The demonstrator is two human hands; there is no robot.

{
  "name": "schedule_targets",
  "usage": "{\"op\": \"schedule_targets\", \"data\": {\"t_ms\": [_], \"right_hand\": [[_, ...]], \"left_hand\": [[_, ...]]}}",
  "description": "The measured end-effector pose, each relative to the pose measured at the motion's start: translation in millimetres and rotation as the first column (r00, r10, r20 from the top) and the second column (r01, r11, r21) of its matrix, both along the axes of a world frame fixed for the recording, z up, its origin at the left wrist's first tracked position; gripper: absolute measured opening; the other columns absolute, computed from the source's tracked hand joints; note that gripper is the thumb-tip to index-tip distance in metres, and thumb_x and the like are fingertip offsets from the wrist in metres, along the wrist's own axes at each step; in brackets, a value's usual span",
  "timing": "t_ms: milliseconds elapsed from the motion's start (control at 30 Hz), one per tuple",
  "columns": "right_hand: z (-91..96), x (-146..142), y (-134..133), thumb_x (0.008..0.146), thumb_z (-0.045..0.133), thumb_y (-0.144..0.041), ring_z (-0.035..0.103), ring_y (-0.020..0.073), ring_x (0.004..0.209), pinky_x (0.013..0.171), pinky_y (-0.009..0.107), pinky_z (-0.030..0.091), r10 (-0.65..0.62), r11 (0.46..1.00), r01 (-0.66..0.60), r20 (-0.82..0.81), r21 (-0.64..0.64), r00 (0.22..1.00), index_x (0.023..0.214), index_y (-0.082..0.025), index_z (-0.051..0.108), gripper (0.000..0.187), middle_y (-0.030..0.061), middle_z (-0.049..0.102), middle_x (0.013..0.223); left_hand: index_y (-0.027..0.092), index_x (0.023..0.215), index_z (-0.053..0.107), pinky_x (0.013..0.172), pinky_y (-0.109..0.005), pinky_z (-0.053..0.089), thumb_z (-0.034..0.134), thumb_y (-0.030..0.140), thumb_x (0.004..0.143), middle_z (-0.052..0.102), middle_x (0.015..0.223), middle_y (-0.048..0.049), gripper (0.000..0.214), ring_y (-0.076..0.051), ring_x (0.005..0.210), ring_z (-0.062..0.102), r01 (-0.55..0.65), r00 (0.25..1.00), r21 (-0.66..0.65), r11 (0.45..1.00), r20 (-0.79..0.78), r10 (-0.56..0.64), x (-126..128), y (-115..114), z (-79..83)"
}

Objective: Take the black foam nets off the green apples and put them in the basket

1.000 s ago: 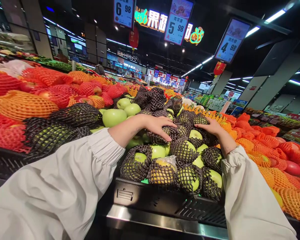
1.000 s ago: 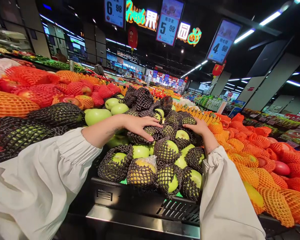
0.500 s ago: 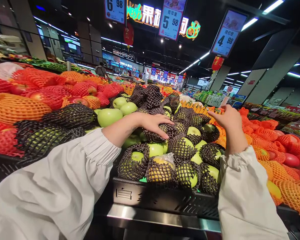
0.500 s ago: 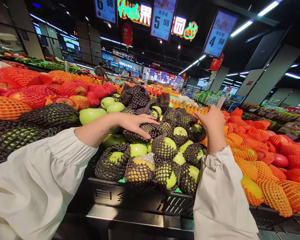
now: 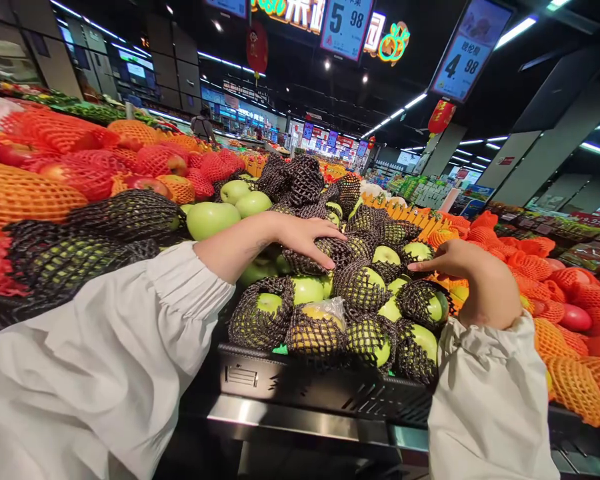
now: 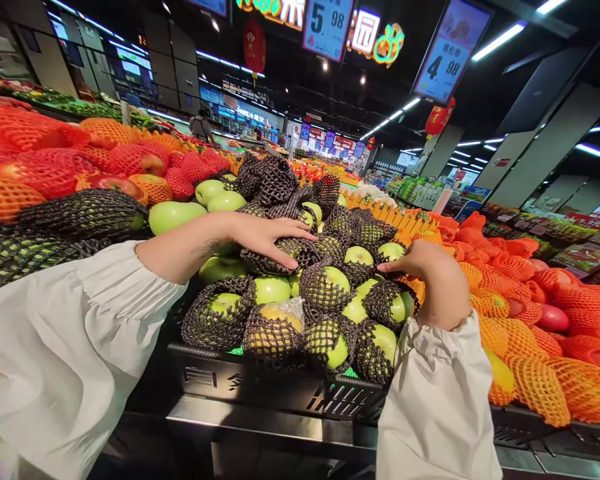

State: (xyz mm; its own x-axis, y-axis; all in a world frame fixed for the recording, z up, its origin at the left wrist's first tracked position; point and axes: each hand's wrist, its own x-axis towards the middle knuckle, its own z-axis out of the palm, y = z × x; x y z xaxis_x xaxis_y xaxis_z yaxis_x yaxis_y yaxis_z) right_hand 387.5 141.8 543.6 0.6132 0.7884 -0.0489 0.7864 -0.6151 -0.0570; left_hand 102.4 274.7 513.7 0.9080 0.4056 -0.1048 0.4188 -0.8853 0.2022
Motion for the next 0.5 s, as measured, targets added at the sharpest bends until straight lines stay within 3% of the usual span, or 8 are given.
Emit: {"op": "schedule_targets", "data": {"t_ms": [200,333,500], "right_hand": [[-13.4,8,7,0.072,0.079,-0.049,0.064,0.0236,0.070,0.066,0.037,0.051,0.198,0.968,-0.196,-0.006,-0.155,0.980,0.059,-0.018,0.066,0.036,0.0078,0.069,0.071],[-22.4,1,17,0.074,0.076,-0.053,0.067,0.0258,0.071,0.066,0.038,0.053,0.218,0.950,-0.208,0.014,-0.235,0.976,0.055,-0.021,0.061,0.041,0.0090,0.068,0.070],[-30.0,-16,22,0.070,0.079,-0.044,0.072,0.0279,0.078,0.072,0.039,0.057,0.203,0.953,-0.186,0.046,-0.239,0.978,0.065,-0.021,0.064,0.027,0.0114,0.074,0.084]], "left_hand": [[0.029,0.161,0.027,0.129,-0.046,0.011,0.056,0.077,0.074,0.011,0.173,-0.0030,0.104,-0.031,0.160,0.008,0.004,1.000,0.005,1.000,0.008,-0.004,1,1,-1.1],[0.031,0.160,0.028,0.129,-0.047,0.010,0.056,0.078,0.073,0.014,0.173,-0.0015,0.103,-0.032,0.160,0.007,0.004,1.000,0.003,1.000,0.017,-0.004,2,2,-1.8],[0.028,0.161,0.028,0.129,-0.047,0.010,0.057,0.078,0.072,0.009,0.174,-0.0048,0.106,-0.032,0.160,0.007,0.004,1.000,0.002,1.000,0.013,-0.004,2,3,-2.2]]}}
